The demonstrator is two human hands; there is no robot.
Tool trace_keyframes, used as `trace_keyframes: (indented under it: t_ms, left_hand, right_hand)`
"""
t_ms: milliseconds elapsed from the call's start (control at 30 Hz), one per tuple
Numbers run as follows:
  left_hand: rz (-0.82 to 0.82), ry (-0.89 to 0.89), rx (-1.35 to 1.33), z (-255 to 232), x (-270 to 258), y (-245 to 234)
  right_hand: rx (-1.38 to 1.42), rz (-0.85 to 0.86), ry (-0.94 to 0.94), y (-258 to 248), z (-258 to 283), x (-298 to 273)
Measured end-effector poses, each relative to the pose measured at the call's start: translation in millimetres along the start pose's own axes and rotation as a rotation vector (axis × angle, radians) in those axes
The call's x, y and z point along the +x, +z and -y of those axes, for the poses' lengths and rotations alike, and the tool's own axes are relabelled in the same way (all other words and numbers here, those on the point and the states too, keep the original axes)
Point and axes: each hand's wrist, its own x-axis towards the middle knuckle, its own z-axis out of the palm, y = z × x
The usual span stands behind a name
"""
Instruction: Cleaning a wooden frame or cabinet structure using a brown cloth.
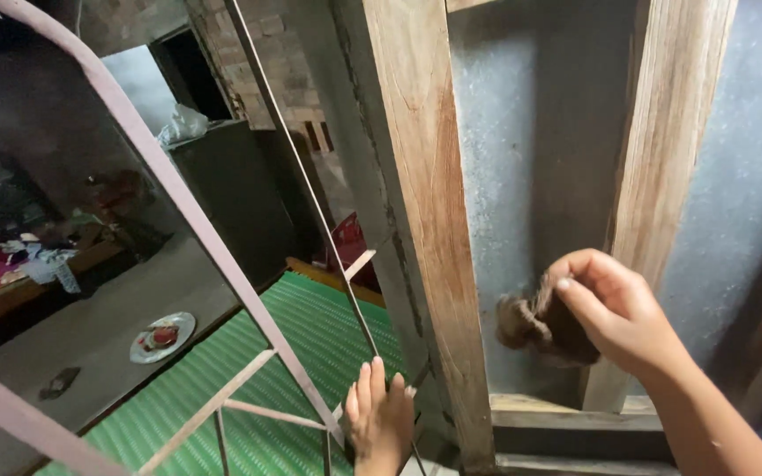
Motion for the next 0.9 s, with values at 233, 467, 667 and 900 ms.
trace_keyframes:
  t_ms: [233, 467, 667, 900]
  left_hand:
    - [0.215, -0.055, -0.055, -18.4, 29.5, -42.3]
    - [0.061, -0.276, -0.361, -85.6, 78.7, -77.0]
    - [0.723, -0.620, -1.579, -112.4, 89.8, -74.0]
    - [0.707, -0.785, -1.754, -103.8, 123.5, -79.5]
  right_hand:
    - [0.067, 0.120, 0.107, 18.6, 1.5, -10.1]
    - [0.052, 0.358, 0.148, 29.6, -2.7, -33.4]
    - [-0.204, 0.372, -0.021, -3.6, 17.1, -53.7]
    - [-0.288, 0.290, 0.068, -74.6, -4.6, -72.2]
